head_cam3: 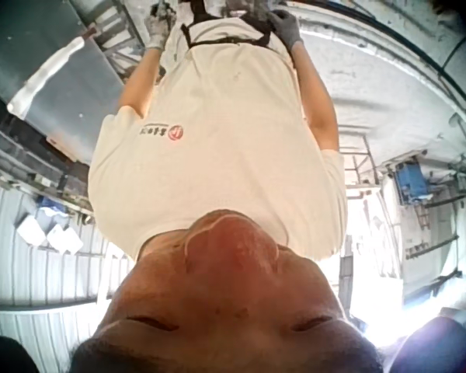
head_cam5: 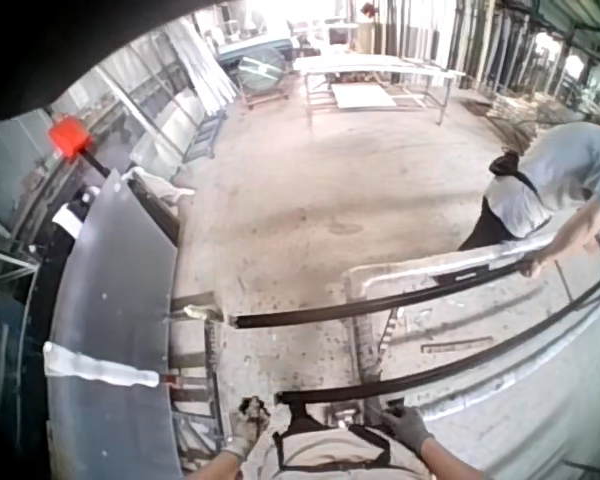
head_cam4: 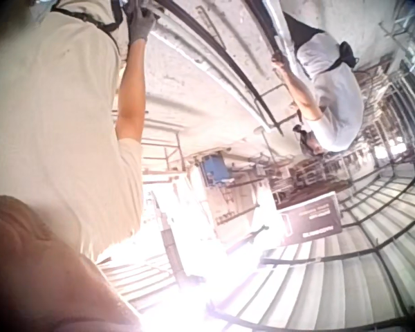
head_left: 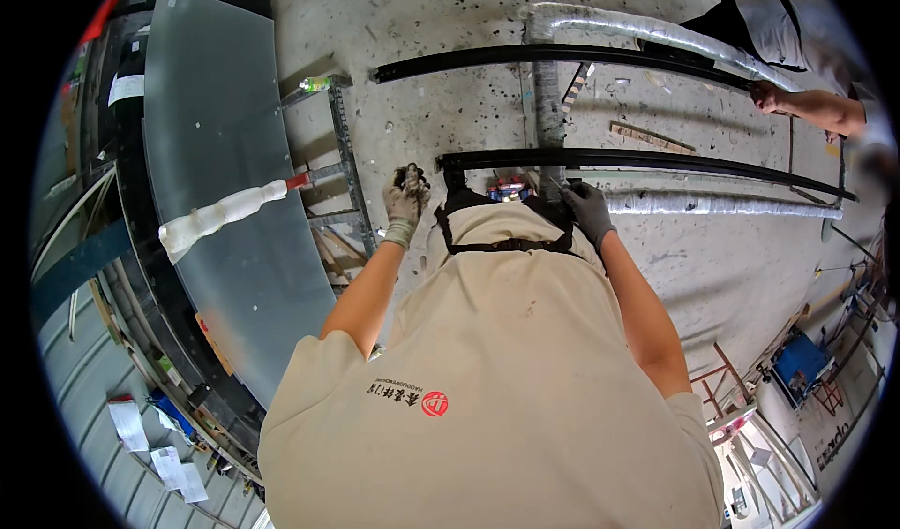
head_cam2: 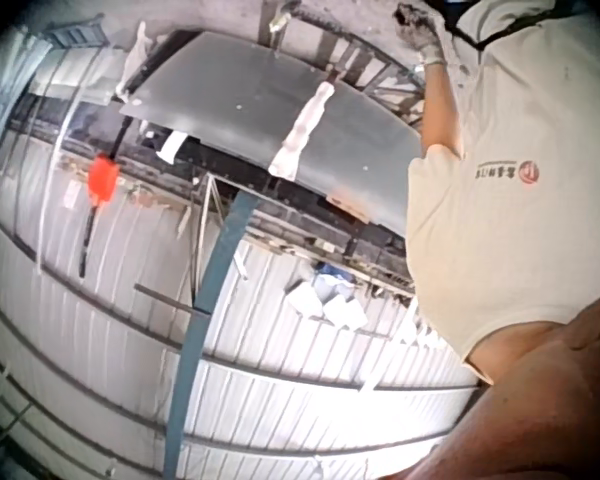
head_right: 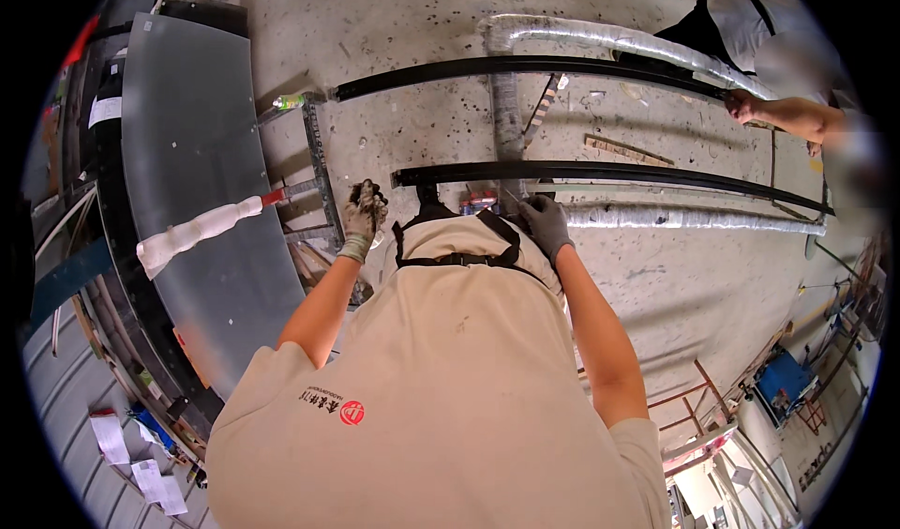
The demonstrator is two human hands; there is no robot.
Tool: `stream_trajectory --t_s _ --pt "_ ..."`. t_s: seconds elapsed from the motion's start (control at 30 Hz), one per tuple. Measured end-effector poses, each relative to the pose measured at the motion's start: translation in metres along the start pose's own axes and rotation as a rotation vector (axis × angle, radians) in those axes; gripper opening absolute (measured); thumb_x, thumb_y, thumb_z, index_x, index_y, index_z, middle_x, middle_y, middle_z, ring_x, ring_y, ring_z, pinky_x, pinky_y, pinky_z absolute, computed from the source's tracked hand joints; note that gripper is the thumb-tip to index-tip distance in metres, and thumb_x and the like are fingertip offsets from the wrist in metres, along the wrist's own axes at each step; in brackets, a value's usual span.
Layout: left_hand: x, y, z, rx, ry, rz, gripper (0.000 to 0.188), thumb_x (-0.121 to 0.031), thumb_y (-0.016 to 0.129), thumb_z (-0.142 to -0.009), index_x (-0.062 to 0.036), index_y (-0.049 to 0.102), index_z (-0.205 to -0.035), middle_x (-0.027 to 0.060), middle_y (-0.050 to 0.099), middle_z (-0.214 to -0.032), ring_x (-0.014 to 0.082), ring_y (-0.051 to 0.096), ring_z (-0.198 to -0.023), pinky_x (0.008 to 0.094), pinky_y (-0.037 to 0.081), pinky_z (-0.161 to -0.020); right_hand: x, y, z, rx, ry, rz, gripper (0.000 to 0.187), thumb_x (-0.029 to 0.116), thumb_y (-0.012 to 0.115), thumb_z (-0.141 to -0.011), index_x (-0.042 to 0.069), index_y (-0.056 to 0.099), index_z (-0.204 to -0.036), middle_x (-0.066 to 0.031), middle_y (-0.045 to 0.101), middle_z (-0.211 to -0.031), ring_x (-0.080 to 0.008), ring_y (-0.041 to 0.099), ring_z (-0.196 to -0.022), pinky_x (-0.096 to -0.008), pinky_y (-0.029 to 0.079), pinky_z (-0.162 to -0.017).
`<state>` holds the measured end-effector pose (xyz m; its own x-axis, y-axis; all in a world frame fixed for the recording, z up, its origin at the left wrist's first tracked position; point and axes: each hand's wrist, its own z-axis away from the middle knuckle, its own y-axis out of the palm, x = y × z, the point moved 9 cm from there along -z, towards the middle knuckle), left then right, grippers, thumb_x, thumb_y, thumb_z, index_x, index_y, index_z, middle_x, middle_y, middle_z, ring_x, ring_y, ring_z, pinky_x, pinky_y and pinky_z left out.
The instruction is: The person wipes long black metal frame components with a white cloth while standing in a workshop. A coworker assists by wiping other sections of the frame simultaneously. The person handles the frame pieces, turning them over to clean different sides.
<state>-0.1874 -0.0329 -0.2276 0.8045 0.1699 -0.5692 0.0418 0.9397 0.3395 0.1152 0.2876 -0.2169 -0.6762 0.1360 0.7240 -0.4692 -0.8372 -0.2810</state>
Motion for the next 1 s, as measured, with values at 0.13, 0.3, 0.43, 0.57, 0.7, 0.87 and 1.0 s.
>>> stream_trajectory --t_s 0.13,0.3,0.43,0.57,0.7,0.87,1.0 --pt "0.014 -0.013 -0.022 0.180 -0.204 0.288 0.034 -0.040 0.052 -0.103 -0.0092 0.066 -0.098 0.0074 0.060 -0.071 0.0220 0.058 -0.053 0.0359 0.047 -0.047 -0.015 0.003 -0.007 0.016 0.044 -0.030 0.041 0.031 0.074 -0.091 -0.004 0.072 -0.112 -0.0140 0.077 -0.099 -0.0199 0.071 -0.087 -0.0360 0.055 -0.080" --pt "0.031 -0.014 -0.067 0.328 0.097 -0.643 0.051 -0.044 0.047 -0.105 -0.0061 0.053 -0.138 0.0078 0.068 -0.102 0.0215 0.066 -0.067 0.0392 0.051 -0.055 0.024 0.009 0.011 0.084 0.098 0.006 0.038 0.029 0.073 -0.094 -0.003 0.072 -0.114 -0.0110 0.076 -0.099 -0.0162 0.070 -0.087 -0.0324 0.055 -0.078" --pt "0.039 -0.004 -0.083 0.363 0.332 -0.795 0.044 -0.044 0.054 -0.105 -0.0100 0.054 -0.133 0.0070 0.064 -0.083 0.0214 0.063 -0.056 0.0384 0.051 -0.050 0.017 0.011 0.003 0.041 0.021 0.016 0.035 0.028 0.072 -0.095 -0.003 0.072 -0.112 -0.0071 0.075 -0.093 -0.0123 0.066 -0.077 -0.0303 0.053 -0.070" --pt "0.031 0.050 -0.040 0.232 -0.193 -0.536 0.036 -0.042 0.063 -0.102 -0.0134 0.056 -0.123 0.0031 0.052 -0.057 0.0198 0.053 -0.043 0.0361 0.045 -0.042 0.021 0.007 0.009 0.045 0.065 -0.011 0.038 0.032 0.071 -0.096 -0.002 0.073 -0.112 -0.0086 0.074 -0.096 -0.0142 0.064 -0.086 -0.0318 0.052 -0.080" --pt "0.012 0.058 -0.009 0.245 -0.110 -0.428 0.033 -0.038 0.063 -0.103 -0.0115 0.056 -0.121 0.0019 0.049 -0.057 0.0170 0.049 -0.043 0.0351 0.043 -0.042 0.066 0.007 0.023 0.044 -0.030 -0.072 0.027 0.026 0.070 -0.098 -0.001 0.071 -0.103 -0.0043 0.071 -0.088 -0.0116 0.063 -0.079 -0.0299 0.052 -0.073" --pt "-0.064 0.121 0.077 0.302 0.065 -0.426 0.028 -0.033 0.063 -0.104 -0.0068 0.058 -0.113 0.0010 0.048 -0.056 0.0143 0.048 -0.043 0.0323 0.044 -0.043 0.149 -0.013 0.060 -0.026 -0.196 -0.201 0.018 0.019 0.068 -0.100 0.000 0.066 -0.101 -0.0038 0.069 -0.085 -0.0086 0.063 -0.077 -0.0259 0.052 -0.070" --pt "-0.125 0.167 0.137 0.387 0.330 -0.451 0.026 -0.027 0.062 -0.105 -0.0042 0.062 -0.118 -0.0006 0.057 -0.074 0.0098 0.053 -0.053 0.0294 0.049 -0.049 0.224 -0.029 0.096 -0.050 -0.354 -0.334 0.014 0.013 0.069 -0.098 -0.001 0.066 -0.100 -0.0042 0.070 -0.087 -0.0097 0.064 -0.076 -0.0272 0.052 -0.070"
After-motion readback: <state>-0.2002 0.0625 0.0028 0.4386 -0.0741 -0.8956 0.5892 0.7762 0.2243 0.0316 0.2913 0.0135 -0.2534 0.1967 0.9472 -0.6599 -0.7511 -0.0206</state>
